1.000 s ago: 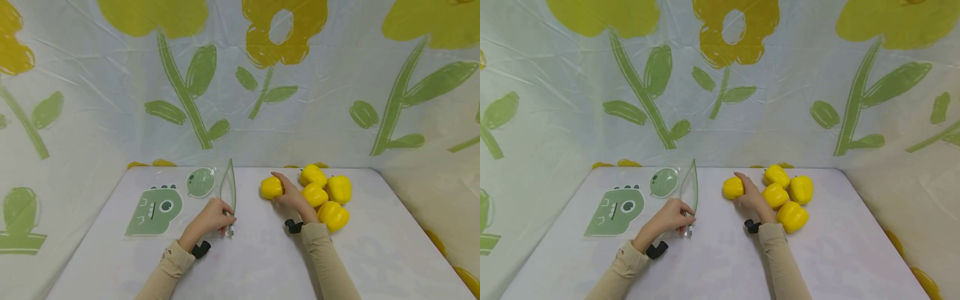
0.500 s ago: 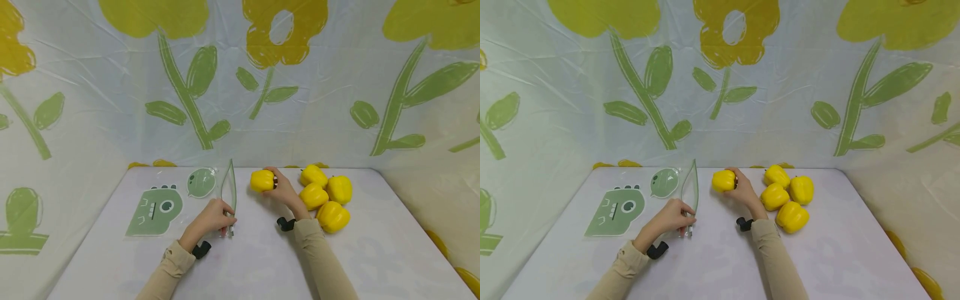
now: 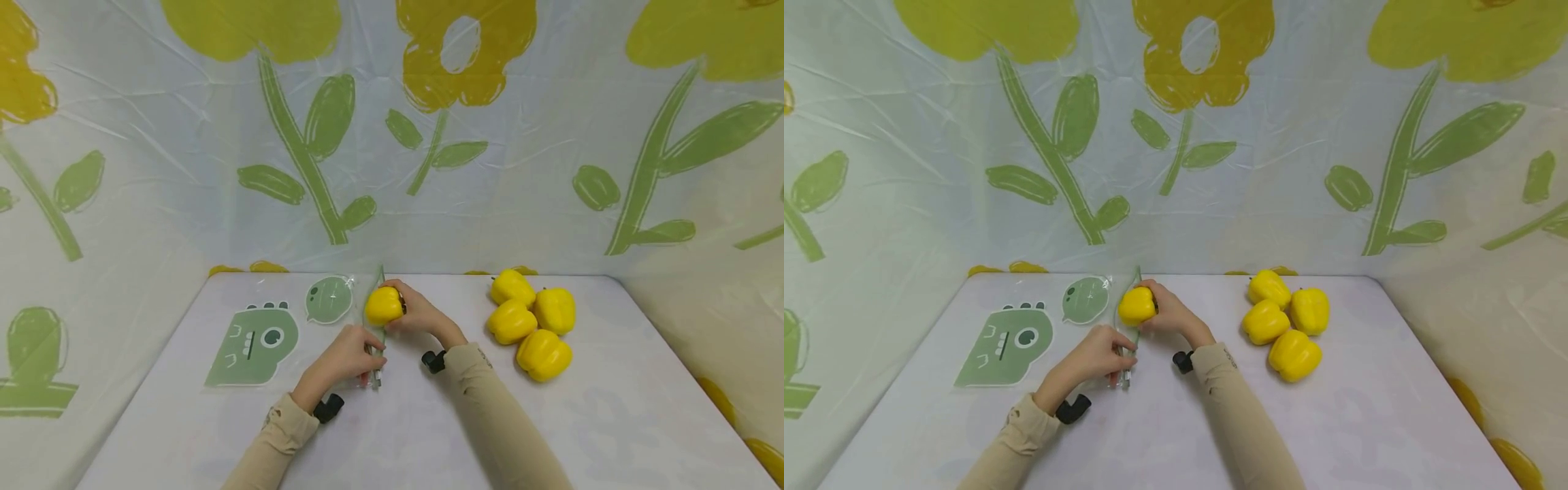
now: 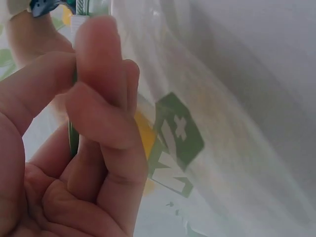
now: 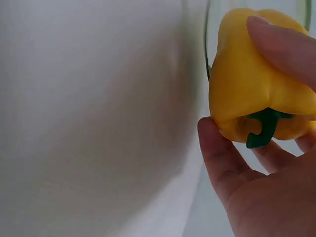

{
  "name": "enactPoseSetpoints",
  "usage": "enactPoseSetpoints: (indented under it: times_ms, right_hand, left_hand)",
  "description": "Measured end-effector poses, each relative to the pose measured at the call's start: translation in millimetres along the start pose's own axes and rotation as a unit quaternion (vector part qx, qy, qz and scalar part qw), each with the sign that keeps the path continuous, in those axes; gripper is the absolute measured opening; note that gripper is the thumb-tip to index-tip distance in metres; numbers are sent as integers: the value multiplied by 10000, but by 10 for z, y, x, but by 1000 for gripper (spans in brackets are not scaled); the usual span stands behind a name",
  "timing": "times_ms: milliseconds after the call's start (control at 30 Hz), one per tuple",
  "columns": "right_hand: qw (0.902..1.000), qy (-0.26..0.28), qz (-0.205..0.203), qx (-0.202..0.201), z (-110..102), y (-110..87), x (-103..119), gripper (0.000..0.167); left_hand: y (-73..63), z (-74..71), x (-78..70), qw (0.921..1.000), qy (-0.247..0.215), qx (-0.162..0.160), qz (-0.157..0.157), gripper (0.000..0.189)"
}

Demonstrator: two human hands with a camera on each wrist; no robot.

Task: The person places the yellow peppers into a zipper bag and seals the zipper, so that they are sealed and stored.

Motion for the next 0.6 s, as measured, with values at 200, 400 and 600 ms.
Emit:
enactPoseSetpoints:
  times_ms: [200, 400, 600]
  right_hand:
    - [9990, -108, 382, 209, 64, 57, -22, 77]
    - [9954, -121, 944, 117, 135, 118, -47, 74]
    - [9912, -230, 1301, -125, 218, 215, -36, 85]
  left_hand:
    - [-10, 7, -57, 9995, 275, -82, 100, 28]
    - [-12, -1, -102, 9987, 439, -174, 183, 28]
    - [-7, 5, -96, 9989, 382, -145, 208, 29]
Point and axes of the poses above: each hand's wrist, its own y-axis towards the middle knuckle, its own z-axis out of the palm, x = y × z, the point moved 1 cm from there along y, towards the middle knuckle, and after that the axes turned 1 degree about x, right-handed, at the moved point
